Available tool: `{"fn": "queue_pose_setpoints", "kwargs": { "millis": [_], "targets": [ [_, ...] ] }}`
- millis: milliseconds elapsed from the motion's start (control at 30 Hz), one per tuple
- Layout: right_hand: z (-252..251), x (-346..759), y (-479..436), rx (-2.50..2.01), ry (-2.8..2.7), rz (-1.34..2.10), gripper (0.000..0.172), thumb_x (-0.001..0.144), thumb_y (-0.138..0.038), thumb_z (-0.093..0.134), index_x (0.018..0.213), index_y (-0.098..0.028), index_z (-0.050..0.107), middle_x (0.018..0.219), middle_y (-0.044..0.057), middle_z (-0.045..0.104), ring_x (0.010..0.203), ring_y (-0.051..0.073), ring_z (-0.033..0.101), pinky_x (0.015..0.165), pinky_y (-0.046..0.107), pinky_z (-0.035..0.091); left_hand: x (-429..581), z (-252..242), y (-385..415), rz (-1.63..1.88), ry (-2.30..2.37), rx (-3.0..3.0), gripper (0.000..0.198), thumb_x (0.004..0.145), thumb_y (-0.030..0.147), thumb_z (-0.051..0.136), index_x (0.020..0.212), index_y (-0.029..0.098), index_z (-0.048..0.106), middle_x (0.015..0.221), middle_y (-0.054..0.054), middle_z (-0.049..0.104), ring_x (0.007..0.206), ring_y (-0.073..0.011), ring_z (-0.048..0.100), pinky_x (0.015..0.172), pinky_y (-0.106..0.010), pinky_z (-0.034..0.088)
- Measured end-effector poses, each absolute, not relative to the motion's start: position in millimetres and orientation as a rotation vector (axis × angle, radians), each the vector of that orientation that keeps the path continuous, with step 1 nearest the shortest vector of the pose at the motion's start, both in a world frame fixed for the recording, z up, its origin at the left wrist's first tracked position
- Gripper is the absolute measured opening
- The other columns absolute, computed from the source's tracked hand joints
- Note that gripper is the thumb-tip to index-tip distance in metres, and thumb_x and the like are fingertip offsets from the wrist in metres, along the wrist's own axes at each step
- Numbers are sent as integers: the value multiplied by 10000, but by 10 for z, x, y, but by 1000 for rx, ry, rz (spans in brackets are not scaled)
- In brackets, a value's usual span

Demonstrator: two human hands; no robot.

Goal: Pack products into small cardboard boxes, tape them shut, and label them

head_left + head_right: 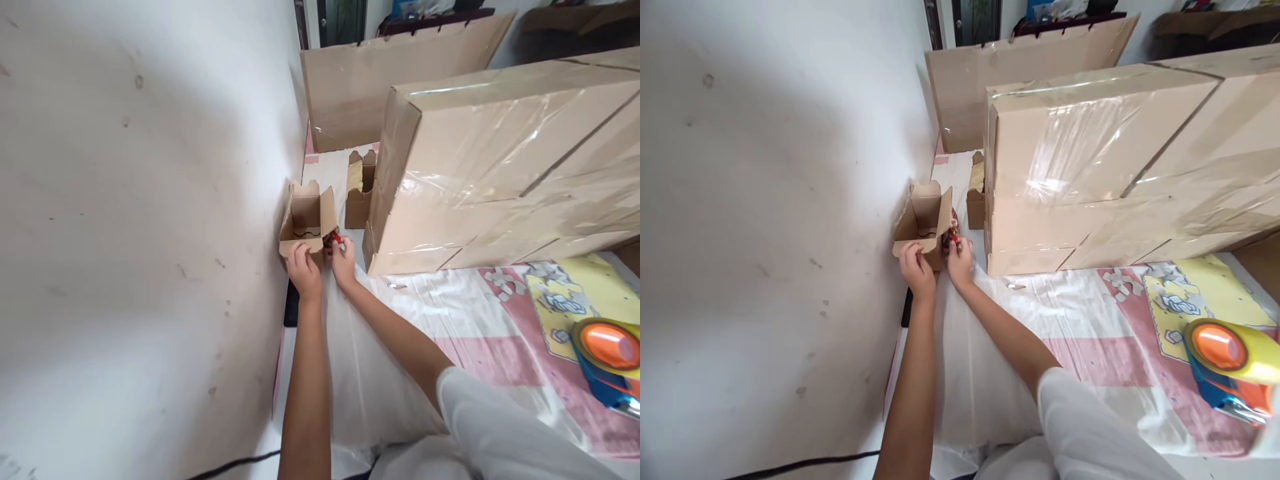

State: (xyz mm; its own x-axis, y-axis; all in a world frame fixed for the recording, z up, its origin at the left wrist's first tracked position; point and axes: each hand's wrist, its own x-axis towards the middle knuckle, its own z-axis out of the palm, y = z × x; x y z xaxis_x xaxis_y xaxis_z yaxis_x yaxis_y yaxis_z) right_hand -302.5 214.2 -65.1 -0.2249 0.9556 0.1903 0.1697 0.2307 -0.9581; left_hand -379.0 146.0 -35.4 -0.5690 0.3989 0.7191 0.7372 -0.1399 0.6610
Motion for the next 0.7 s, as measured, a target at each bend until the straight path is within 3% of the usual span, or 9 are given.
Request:
{"fn": "queue_pose_setpoints", "kwargs": {
  "millis": [100,200,267,333,400,567,633,700],
  "targets": [
    [-663,-2499,1566,-1058,-1431,1223,302,1052,-486,301,1137,-234,445,1236,110,574,928,173,725,755,322,625,-3618,-60,1198,-1746,-1802,-1309,195,984,200,435,996,218,629,1077,-100,678,1057,-199,639,1009,-375,460],
    [-563,-1773,1118,-989,-1232,1435,352,972,-542,533,1144,-237,491,1149,82,649,861,198,741,619,313,623,-3348,183,850,-1855,-1734,-1130,190,957,142,421,996,226,587,1067,-75,645,1065,-193,616,1007,-372,452],
    [-473,-1220,912,-988,-1142,1513,372,910,-532,655,1103,-239,532,980,42,701,760,196,737,568,302,601,-3132,250,608,-2014,-1659,-893,192,915,94,396,937,238,522,996,-38,590,1016,-181,596,975,-360,454],
    [-380,-666,755,-1023,-1091,1469,302,891,-493,698,975,-248,542,785,-6,687,662,188,716,551,301,582,-2933,235,383,-2118,-1599,-714,193,877,69,368,867,247,441,911,-6,517,929,-168,564,923,-342,450],
    [-264,-157,617,-1031,-1042,1352,253,874,-448,717,886,-263,545,732,-18,667,603,190,687,522,316,552,-2780,176,179,-2133,-1586,-669,179,867,77,360,829,250,386,863,7,469,867,-166,526,874,-332,439],
    [249,782,394,-979,-860,948,76,784,-355,758,841,-382,716,857,57,687,568,195,617,473,410,423,-2501,119,-268,-2232,-1539,-709,149,845,133,439,781,247,367,772,21,451,764,-171,466,876,-352,426],
    [493,1060,394,-982,-892,863,34,769,-405,747,799,-394,759,921,125,708,541,190,576,448,444,330,-2371,152,-432,-2282,-1544,-754,149,827,149,472,769,245,375,752,21,471,737,-173,453,891,-365,427],
    [704,1303,424,-960,-972,848,111,743,-493,733,751,-389,772,882,164,711,491,177,526,439,461,263,-2227,174,-558,-2340,-1573,-794,136,822,165,481,769,248,386,751,15,486,743,-180,461,907,-378,430]
  ]
}}
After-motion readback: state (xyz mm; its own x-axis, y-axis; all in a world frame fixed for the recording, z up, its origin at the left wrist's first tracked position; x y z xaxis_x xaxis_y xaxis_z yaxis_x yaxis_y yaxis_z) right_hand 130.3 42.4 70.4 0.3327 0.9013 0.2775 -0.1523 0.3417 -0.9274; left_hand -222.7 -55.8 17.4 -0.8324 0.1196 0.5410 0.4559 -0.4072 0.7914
